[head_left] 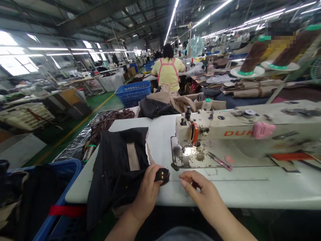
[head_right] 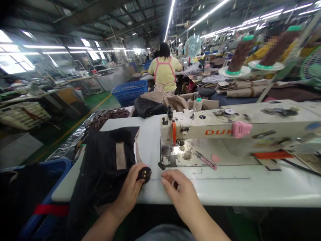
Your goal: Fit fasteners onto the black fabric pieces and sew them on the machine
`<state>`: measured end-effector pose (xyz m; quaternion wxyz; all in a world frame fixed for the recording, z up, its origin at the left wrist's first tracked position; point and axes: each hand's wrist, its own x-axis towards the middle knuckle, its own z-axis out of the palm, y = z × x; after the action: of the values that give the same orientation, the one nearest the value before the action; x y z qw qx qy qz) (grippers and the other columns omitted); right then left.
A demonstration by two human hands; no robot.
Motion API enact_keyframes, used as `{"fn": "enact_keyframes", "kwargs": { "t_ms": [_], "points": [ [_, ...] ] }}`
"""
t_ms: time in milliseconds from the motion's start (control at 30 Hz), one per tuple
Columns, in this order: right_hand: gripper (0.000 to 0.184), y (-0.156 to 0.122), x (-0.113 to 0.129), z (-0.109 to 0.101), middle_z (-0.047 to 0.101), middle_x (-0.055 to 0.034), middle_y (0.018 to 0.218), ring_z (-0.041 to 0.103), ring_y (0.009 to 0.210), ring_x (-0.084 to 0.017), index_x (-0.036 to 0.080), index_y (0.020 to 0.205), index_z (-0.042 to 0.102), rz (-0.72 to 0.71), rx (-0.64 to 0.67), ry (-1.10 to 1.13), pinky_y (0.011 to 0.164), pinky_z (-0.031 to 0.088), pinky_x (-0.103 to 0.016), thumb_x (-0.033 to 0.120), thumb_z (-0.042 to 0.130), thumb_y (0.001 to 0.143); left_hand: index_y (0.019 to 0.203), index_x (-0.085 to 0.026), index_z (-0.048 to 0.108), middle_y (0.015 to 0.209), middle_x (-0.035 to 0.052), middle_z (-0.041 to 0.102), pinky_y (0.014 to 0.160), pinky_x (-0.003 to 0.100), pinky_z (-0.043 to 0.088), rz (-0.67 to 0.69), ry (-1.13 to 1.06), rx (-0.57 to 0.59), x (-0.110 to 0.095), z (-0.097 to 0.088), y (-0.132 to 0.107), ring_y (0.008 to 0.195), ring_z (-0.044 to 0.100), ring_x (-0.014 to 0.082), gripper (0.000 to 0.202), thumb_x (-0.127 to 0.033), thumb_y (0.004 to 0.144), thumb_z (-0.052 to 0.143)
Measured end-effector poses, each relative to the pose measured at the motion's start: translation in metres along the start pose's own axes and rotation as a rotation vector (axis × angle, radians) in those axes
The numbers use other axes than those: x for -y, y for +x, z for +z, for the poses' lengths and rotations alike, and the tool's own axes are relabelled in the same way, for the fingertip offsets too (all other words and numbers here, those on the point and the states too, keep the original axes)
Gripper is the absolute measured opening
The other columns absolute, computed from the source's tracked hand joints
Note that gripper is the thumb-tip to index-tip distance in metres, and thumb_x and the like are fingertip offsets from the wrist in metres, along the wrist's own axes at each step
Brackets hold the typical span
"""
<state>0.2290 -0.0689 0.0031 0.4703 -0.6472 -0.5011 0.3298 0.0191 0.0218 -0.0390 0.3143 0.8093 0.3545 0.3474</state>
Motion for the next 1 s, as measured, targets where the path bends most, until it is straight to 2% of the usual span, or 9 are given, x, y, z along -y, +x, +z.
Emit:
{"fn": "enact_keyframes", "kwargs": {
  "t_ms": [167,333,600,1000],
  "points": [
    [0.027,0.002,0.015,0.021,0.065,-0.0009,0.074,0.058,0.072,-0.017,0.020,0.091,0.074,0.149,0.092,0.220,0.068,0.047,-0.029,0.044,0.069,0.081,0.130,-0.024,0.057,0.133,0.0135,0.061,0.110,0.045,0.049,0.061,0.020,-0.011,0.001,0.000,-0.004,0.129,0.058,0.0273,0.028,-0.032,0.105,0.045],
    [0.028,0.006,0.017,0.027,0.057,0.0017,0.066,0.050,0.066,-0.015,0.018,0.081,0.073,0.193,0.084,0.271,0.064,0.041,-0.028,0.046,0.071,0.078,0.131,-0.025,0.055,0.134,0.0129,0.060,0.109,0.044,0.050,0.100,0.054,0.000,0.006,0.001,-0.006,0.130,0.057,0.0269,0.028,-0.034,0.106,0.046],
    [0.025,0.012,0.020,0.032,0.057,0.0026,0.058,0.045,0.059,-0.012,0.017,0.071,0.072,0.312,0.096,0.380,0.058,0.035,-0.026,0.041,0.073,0.069,0.130,-0.023,0.055,0.129,0.0128,0.063,0.109,0.043,0.049,0.118,0.048,-0.005,0.009,0.000,-0.006,0.126,0.060,0.0263,0.030,-0.037,0.105,0.047],
    [0.024,0.009,0.017,0.048,0.056,0.0026,0.058,0.045,0.058,-0.012,0.017,0.072,0.073,0.255,0.016,0.413,0.056,0.036,-0.026,0.041,0.071,0.072,0.129,-0.023,0.058,0.129,0.0127,0.063,0.106,0.042,0.051,0.050,-0.014,0.000,0.011,-0.003,-0.006,0.124,0.060,0.0266,0.031,-0.039,0.105,0.046]
  ]
}}
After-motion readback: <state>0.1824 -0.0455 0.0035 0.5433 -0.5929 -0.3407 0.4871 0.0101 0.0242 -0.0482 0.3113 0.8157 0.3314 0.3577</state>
